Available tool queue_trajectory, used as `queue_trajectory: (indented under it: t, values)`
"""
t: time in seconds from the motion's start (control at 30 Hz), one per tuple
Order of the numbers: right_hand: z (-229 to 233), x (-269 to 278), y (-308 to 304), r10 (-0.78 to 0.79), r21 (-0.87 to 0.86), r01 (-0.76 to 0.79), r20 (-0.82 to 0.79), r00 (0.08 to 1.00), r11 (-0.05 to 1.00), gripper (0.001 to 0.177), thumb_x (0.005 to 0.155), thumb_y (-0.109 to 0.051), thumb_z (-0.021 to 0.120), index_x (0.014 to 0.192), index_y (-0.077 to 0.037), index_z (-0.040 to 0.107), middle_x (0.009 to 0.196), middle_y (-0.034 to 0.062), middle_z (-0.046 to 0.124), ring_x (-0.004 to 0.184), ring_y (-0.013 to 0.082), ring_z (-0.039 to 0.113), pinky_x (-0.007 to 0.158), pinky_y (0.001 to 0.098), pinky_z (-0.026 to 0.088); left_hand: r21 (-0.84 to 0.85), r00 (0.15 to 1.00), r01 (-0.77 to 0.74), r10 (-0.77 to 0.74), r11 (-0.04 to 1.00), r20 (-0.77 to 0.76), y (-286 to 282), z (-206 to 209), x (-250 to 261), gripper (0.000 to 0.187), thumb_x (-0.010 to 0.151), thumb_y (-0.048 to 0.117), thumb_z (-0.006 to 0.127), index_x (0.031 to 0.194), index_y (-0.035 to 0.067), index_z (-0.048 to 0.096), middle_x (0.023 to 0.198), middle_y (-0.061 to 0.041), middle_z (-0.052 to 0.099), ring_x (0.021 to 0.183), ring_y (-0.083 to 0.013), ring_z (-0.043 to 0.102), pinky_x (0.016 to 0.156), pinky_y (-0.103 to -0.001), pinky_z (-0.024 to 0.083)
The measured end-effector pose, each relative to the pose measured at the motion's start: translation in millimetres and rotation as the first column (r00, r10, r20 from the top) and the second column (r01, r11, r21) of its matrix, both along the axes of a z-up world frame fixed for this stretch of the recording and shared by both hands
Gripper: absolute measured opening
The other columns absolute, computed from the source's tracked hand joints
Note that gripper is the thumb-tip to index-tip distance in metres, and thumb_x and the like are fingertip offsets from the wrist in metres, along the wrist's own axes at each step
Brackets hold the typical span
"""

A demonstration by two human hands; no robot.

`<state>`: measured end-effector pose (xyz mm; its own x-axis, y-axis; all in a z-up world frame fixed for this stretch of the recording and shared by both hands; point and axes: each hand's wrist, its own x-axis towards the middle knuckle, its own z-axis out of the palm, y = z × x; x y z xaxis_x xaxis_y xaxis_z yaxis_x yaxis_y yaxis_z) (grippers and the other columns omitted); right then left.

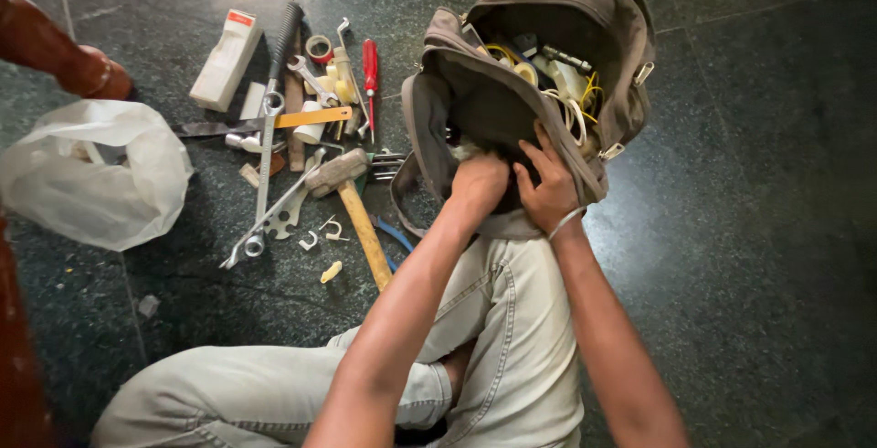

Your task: The person sits on the floor and uses pliers to strip the insulation from several small electrical wires. They pick up each wire, strip the ends, and place the processed pieces on the floor among other tools.

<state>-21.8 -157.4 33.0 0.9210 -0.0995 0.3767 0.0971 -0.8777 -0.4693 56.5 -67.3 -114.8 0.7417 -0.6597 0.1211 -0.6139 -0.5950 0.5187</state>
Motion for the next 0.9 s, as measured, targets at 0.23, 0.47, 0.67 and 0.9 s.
queue_trajectory:
  t: [0.23, 0.47, 0.67, 0.9]
  values:
    - [6.8, -2.5, 3.7, -0.005, -0.003, 0.005, -0.001, 1.000, 1.000, 0.040, 0.090, -0.009, 0.073, 0.129, -0.002, 0.068, 0.152, 0.0195, 0.055, 0.143, 0.0402, 0.048, 0.120, 0.0468, 0.037, -0.356, 0.996, -0.068, 0.081, 0.932, 0.022, 70.8, 97.7, -8.2, 0.008, 0.087, 0.006, 0.060, 0.095, 0.004, 0.061, 0.096, -0.016, 0.065, 0.091, -0.0375, 0.067, 0.076, -0.047, 0.055]
    - [0.7, -4.3, 0.1, -0.001, -0.007, 0.001, 0.001, 1.000, 1.000, 0.041, 0.091, -0.010, 0.073, 0.131, -0.003, 0.067, 0.152, 0.0192, 0.054, 0.144, 0.0400, 0.048, 0.121, 0.0472, 0.036, -0.525, 0.987, -0.153, 0.108, 0.837, -0.116, 128.1, 155.5, -29.5, 0.006, 0.093, 0.010, 0.065, 0.096, 0.005, 0.063, 0.094, -0.014, 0.062, 0.089, -0.0369, 0.064, 0.075, -0.047, 0.051]
    - [-11.8, -3.9, -6.4, 0.030, 0.021, -0.030, 0.012, 0.999, 0.999, 0.044, 0.089, -0.011, 0.073, 0.132, -0.002, 0.066, 0.152, 0.0237, 0.054, 0.143, 0.0419, 0.048, 0.120, 0.0473, 0.036, -0.554, 0.937, -0.207, 0.000, 0.806, -0.350, 209.9, 170.0, -41.5, 0.009, 0.095, 0.011, 0.068, 0.099, 0.003, 0.065, 0.085, -0.012, 0.062, 0.077, -0.0254, 0.062, 0.069, -0.037, 0.050]
    - [-25.8, 6.8, -12.8, 0.016, 0.086, -0.014, -0.029, 0.999, 0.996, 0.040, 0.088, -0.018, 0.078, 0.124, -0.002, 0.070, 0.147, 0.0252, 0.058, 0.137, 0.0412, 0.055, 0.117, 0.0445, 0.042, -0.400, 0.769, -0.412, 0.077, 0.819, -0.634, 332.7, 147.3, -43.1, 0.011, 0.098, 0.015, 0.064, 0.096, 0.004, 0.068, 0.076, -0.001, 0.066, 0.066, -0.0100, 0.056, 0.060, -0.028, 0.047]
